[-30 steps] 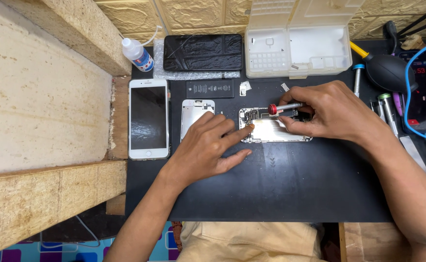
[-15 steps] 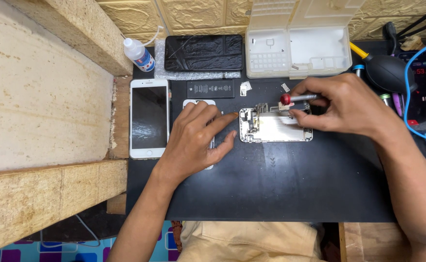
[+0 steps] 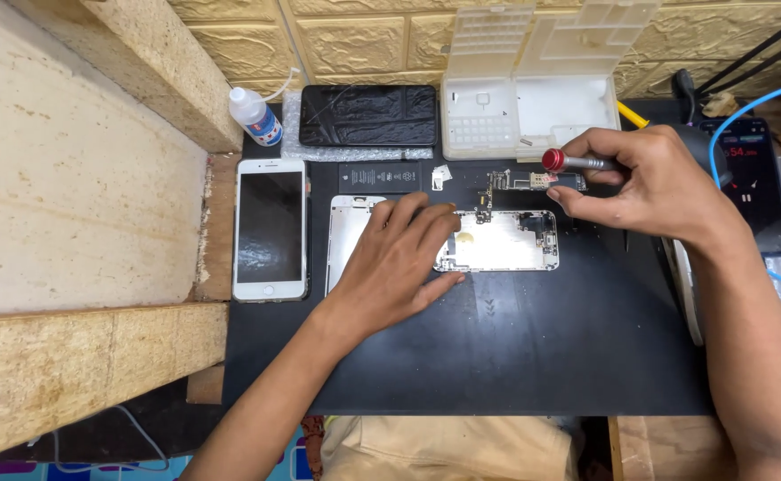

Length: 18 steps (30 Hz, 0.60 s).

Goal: Using a screwdriver and tweezers to detach flex cables and remove screws from a mobile phone's internal components.

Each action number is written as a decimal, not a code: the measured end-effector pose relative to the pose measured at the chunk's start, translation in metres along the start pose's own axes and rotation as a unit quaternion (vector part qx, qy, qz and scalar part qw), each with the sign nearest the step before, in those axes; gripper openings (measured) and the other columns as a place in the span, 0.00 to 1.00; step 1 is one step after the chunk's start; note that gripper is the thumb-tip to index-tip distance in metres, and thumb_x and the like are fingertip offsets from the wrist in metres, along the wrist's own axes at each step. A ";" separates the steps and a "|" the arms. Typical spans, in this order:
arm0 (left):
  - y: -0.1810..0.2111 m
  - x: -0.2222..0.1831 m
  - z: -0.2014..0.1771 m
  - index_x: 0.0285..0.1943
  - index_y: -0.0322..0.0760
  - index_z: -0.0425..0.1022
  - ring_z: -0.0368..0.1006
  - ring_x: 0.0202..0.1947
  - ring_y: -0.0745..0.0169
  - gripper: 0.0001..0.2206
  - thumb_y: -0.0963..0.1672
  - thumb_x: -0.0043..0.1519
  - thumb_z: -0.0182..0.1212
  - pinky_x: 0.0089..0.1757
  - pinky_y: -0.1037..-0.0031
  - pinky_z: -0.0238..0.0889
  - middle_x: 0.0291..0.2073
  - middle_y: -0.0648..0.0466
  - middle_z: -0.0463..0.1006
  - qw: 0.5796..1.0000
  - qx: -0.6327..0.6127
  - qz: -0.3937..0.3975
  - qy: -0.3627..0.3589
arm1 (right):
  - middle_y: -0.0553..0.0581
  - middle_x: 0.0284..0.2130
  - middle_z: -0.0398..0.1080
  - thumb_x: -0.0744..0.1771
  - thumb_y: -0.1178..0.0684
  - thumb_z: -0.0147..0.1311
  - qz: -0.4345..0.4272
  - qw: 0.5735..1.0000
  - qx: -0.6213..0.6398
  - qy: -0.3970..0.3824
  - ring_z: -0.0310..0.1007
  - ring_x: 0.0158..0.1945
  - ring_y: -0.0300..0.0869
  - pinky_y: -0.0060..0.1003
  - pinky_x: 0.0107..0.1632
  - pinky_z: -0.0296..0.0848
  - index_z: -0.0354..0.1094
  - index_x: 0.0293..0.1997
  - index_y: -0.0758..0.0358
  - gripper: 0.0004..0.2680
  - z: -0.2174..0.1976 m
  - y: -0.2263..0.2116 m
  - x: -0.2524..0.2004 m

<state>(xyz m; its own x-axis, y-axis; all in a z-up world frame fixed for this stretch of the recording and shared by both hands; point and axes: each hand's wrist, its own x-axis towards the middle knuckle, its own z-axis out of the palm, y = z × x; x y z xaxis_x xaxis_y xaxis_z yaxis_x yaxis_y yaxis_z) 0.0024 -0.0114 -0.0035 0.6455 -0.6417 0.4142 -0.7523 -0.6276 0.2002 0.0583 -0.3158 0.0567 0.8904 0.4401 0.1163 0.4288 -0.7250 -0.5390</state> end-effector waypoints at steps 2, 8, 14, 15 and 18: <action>-0.001 0.001 0.001 0.56 0.37 0.68 0.64 0.55 0.48 0.24 0.51 0.58 0.72 0.46 0.63 0.57 0.56 0.51 0.73 1.000 0.003 0.007 0.008 | 0.49 0.15 0.54 0.63 0.54 0.69 0.006 1.000 -0.003 0.000 0.44 0.21 0.36 0.31 0.28 0.50 0.74 0.39 0.62 0.08 0.000 0.000 0.000; -0.002 0.002 0.003 0.58 0.40 0.69 0.64 0.57 0.48 0.24 0.52 0.59 0.71 0.48 0.63 0.57 0.54 0.52 0.73 0.999 0.027 0.019 0.008 | 0.50 0.15 0.55 0.62 0.53 0.69 0.027 1.000 -0.004 -0.003 0.47 0.21 0.35 0.31 0.28 0.50 0.75 0.40 0.62 0.08 0.002 0.004 0.000; -0.002 0.005 0.000 0.53 0.40 0.67 0.63 0.54 0.49 0.24 0.51 0.57 0.75 0.46 0.63 0.56 0.52 0.52 0.71 1.000 -0.005 0.022 0.001 | 0.50 0.17 0.57 0.62 0.53 0.69 0.027 1.000 -0.003 -0.002 0.48 0.21 0.35 0.30 0.28 0.51 0.75 0.40 0.62 0.09 0.003 0.008 0.001; -0.002 0.004 0.000 0.51 0.39 0.66 0.63 0.52 0.49 0.24 0.51 0.56 0.75 0.45 0.63 0.55 0.50 0.53 0.71 0.999 -0.029 0.020 0.003 | 0.49 0.18 0.59 0.62 0.54 0.69 0.028 1.000 0.003 -0.002 0.49 0.22 0.34 0.29 0.28 0.52 0.75 0.40 0.63 0.09 0.003 0.007 0.001; -0.002 0.003 -0.001 0.49 0.39 0.65 0.63 0.53 0.46 0.24 0.50 0.55 0.76 0.45 0.62 0.55 0.47 0.53 0.72 0.997 -0.073 0.020 0.004 | 0.49 0.18 0.58 0.63 0.54 0.69 0.024 1.000 0.004 -0.001 0.48 0.22 0.34 0.30 0.29 0.52 0.74 0.39 0.62 0.08 0.003 0.007 0.001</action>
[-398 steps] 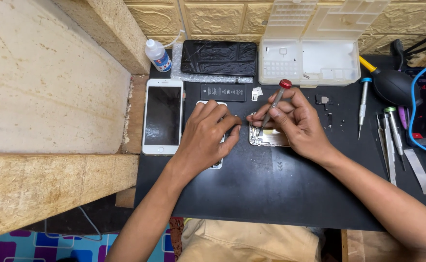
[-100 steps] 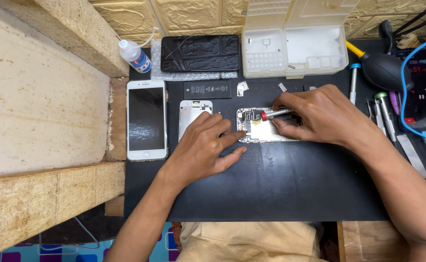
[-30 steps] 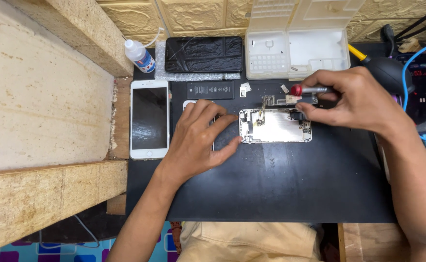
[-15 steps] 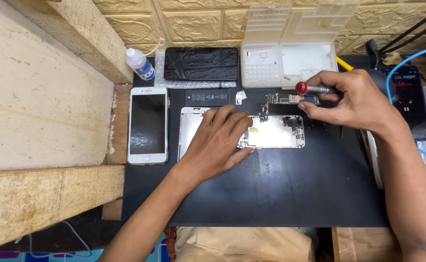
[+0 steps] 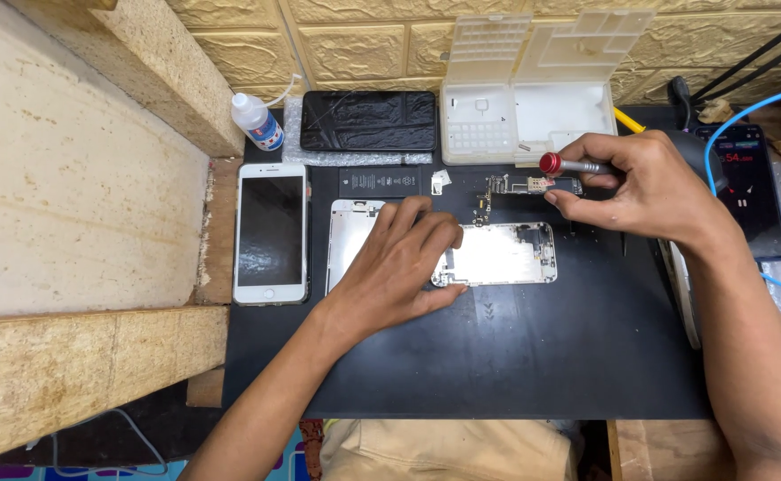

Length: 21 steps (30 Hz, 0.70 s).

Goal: Using a screwdriver and tweezers to detach flex cables and remove screws from a mobile phone's internal components.

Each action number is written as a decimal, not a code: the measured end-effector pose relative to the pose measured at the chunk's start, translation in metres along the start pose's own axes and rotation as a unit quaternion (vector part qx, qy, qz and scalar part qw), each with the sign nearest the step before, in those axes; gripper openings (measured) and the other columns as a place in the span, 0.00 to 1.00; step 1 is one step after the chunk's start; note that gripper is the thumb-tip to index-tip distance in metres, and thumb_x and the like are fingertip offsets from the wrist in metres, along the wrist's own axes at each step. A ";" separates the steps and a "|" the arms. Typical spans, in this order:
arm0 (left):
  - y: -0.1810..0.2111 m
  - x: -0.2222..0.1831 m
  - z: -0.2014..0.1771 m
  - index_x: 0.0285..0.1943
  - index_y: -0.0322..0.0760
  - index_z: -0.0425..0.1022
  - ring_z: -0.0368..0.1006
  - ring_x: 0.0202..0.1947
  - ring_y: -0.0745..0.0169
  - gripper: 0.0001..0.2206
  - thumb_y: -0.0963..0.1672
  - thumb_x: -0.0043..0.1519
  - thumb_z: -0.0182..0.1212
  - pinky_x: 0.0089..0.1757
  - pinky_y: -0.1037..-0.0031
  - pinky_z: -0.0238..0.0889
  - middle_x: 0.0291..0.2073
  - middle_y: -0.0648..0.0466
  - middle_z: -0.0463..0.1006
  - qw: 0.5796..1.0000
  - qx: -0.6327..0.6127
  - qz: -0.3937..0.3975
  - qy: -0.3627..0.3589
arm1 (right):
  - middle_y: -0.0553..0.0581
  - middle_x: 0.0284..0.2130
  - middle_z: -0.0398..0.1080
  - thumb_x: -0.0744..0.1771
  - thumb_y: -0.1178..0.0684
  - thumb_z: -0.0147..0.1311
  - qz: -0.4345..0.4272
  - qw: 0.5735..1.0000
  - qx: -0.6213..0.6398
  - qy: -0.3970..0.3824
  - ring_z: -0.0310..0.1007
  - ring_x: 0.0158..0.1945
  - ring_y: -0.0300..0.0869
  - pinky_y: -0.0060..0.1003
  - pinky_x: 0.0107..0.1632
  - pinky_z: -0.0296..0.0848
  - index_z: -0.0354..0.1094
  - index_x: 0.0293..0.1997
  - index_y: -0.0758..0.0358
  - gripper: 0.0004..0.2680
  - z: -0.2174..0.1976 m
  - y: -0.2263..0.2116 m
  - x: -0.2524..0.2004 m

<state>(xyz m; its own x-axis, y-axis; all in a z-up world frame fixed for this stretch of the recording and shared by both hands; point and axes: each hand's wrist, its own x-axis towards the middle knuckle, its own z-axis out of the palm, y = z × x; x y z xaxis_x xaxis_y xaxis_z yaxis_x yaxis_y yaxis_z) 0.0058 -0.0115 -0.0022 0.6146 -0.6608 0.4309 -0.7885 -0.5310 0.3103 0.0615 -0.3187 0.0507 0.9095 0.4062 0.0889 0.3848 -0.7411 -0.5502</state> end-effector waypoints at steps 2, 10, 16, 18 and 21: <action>0.001 -0.003 -0.002 0.48 0.38 0.65 0.64 0.54 0.43 0.24 0.50 0.54 0.76 0.46 0.61 0.55 0.46 0.53 0.72 1.000 -0.020 0.001 -0.002 | 0.49 0.18 0.56 0.63 0.54 0.69 -0.005 1.000 -0.003 0.001 0.47 0.22 0.35 0.30 0.30 0.51 0.74 0.39 0.62 0.08 0.001 0.000 0.000; 0.011 -0.008 -0.014 0.42 0.37 0.67 0.64 0.46 0.49 0.25 0.54 0.52 0.76 0.43 0.62 0.54 0.40 0.52 0.74 0.999 -0.015 0.024 -0.016 | 0.48 0.17 0.63 0.62 0.53 0.69 -0.025 0.998 0.023 -0.051 0.47 0.19 0.33 0.31 0.26 0.53 0.76 0.42 0.62 0.09 0.012 0.000 0.005; 0.016 -0.012 -0.018 0.42 0.36 0.66 0.64 0.43 0.49 0.27 0.54 0.49 0.79 0.43 0.63 0.54 0.40 0.49 0.75 0.999 -0.001 0.039 -0.030 | 0.48 0.30 0.81 0.62 0.48 0.67 0.009 0.994 0.006 -0.105 0.72 0.25 0.34 0.30 0.34 0.74 0.76 0.44 0.54 0.10 0.025 -0.007 0.007; 0.016 -0.014 -0.018 0.42 0.36 0.67 0.64 0.43 0.49 0.26 0.54 0.50 0.78 0.43 0.62 0.55 0.41 0.48 0.75 0.999 0.000 0.041 -0.030 | 0.49 0.24 0.77 0.62 0.47 0.67 0.012 0.993 -0.014 -0.114 0.70 0.22 0.35 0.32 0.32 0.69 0.76 0.44 0.53 0.10 0.028 -0.009 0.007; 0.016 -0.017 -0.016 0.43 0.36 0.68 0.64 0.44 0.49 0.26 0.54 0.52 0.77 0.44 0.62 0.55 0.43 0.47 0.75 0.998 0.007 0.046 -0.033 | 0.51 0.17 0.71 0.62 0.44 0.66 0.007 0.991 -0.046 -0.122 0.70 0.20 0.38 0.35 0.30 0.63 0.76 0.44 0.50 0.10 0.033 -0.006 0.007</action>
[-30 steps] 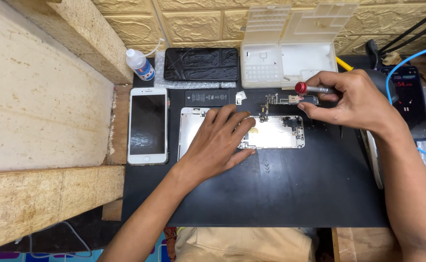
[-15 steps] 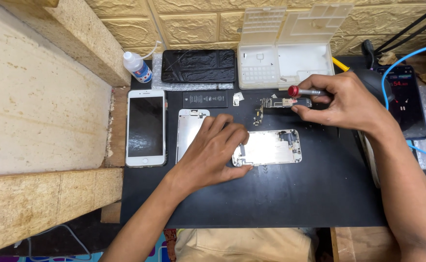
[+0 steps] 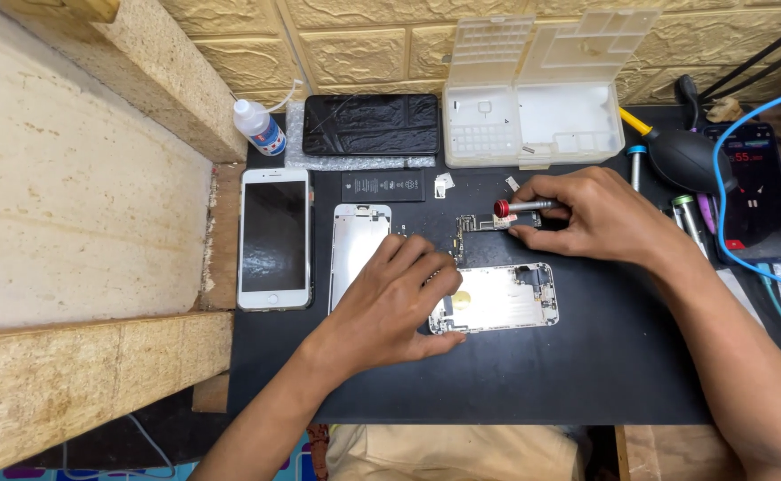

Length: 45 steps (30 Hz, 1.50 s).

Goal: Using a screwdriver and tweezers to detach flex cables and remove screws from a mobile phone's internal components.

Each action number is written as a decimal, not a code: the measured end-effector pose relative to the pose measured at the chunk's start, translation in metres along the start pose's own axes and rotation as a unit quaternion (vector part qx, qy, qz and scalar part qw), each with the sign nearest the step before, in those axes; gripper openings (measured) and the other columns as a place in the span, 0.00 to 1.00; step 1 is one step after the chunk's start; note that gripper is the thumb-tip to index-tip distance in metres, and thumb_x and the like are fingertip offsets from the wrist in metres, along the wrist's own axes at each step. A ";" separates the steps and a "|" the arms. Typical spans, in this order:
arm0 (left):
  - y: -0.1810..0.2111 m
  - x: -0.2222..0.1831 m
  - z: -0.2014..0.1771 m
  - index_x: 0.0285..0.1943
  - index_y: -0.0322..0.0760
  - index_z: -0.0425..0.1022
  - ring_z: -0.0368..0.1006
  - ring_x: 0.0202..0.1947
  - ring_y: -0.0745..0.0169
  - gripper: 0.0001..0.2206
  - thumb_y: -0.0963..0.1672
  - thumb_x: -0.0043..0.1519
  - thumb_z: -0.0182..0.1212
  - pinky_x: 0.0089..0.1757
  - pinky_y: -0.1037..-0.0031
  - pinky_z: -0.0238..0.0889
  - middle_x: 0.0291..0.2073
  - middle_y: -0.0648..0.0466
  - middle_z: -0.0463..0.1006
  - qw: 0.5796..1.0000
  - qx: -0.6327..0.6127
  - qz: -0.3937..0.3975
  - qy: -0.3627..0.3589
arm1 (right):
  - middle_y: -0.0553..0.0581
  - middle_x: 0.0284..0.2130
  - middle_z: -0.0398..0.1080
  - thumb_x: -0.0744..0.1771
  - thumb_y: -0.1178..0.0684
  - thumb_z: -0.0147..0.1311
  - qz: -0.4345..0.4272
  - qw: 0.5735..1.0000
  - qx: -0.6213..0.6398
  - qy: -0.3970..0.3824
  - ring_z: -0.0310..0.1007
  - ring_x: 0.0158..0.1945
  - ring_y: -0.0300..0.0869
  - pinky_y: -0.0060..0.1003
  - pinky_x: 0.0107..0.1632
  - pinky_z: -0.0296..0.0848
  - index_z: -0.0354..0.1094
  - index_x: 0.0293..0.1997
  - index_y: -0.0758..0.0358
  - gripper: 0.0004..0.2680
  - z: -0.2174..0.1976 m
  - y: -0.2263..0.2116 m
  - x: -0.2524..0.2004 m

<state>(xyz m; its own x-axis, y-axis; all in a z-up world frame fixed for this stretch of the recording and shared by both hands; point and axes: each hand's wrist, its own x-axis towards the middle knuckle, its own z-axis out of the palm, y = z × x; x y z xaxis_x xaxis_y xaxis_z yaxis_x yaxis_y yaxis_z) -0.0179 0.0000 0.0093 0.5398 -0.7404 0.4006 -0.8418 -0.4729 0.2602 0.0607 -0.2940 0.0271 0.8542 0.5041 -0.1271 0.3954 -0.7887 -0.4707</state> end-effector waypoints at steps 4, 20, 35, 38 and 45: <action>0.001 -0.001 0.001 0.43 0.36 0.68 0.65 0.45 0.49 0.26 0.54 0.52 0.77 0.43 0.62 0.55 0.45 0.47 0.75 1.000 0.003 0.002 0.001 | 0.52 0.14 0.69 0.63 0.42 0.64 -0.017 0.999 -0.038 0.009 0.69 0.18 0.43 0.39 0.30 0.63 0.76 0.47 0.50 0.12 0.003 -0.001 0.001; 0.003 0.002 0.003 0.39 0.38 0.71 0.70 0.46 0.45 0.17 0.50 0.52 0.73 0.47 0.59 0.60 0.39 0.42 0.79 0.997 -0.076 -0.030 0.010 | 0.66 0.18 0.75 0.62 0.53 0.67 0.050 0.998 0.031 0.029 0.81 0.29 0.53 0.43 0.35 0.78 0.79 0.44 0.60 0.10 -0.004 -0.022 0.005; -0.001 0.001 0.005 0.42 0.38 0.72 0.69 0.47 0.46 0.19 0.50 0.52 0.74 0.47 0.59 0.59 0.41 0.44 0.80 0.995 -0.088 -0.041 0.011 | 0.66 0.20 0.76 0.62 0.52 0.68 0.042 0.997 0.033 0.056 0.81 0.31 0.54 0.45 0.35 0.77 0.78 0.47 0.59 0.11 -0.002 -0.019 0.003; 0.000 0.003 0.001 0.45 0.37 0.74 0.70 0.47 0.47 0.22 0.51 0.50 0.77 0.47 0.60 0.59 0.41 0.44 0.81 0.995 -0.085 -0.038 0.024 | 0.69 0.17 0.72 0.62 0.54 0.69 0.014 0.993 0.073 0.088 0.79 0.26 0.56 0.42 0.33 0.76 0.79 0.46 0.62 0.11 -0.009 -0.019 0.000; 0.020 0.012 -0.028 0.53 0.31 0.75 0.73 0.53 0.44 0.23 0.54 0.63 0.61 0.52 0.59 0.64 0.54 0.43 0.78 0.980 -0.153 -0.007 0.128 | 0.50 0.10 0.55 0.65 0.54 0.66 -0.051 0.987 0.088 0.124 0.53 0.18 0.37 0.32 0.28 0.58 0.78 0.42 0.61 0.06 -0.022 -0.006 -0.010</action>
<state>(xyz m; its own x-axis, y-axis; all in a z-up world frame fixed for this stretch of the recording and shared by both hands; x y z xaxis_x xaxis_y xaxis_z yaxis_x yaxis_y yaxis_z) -0.0283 -0.0045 0.0436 0.5674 -0.5719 0.5924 -0.8151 -0.2882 0.5026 0.0573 -0.3013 0.0503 0.8778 0.4594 0.1356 0.4374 -0.6534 -0.6179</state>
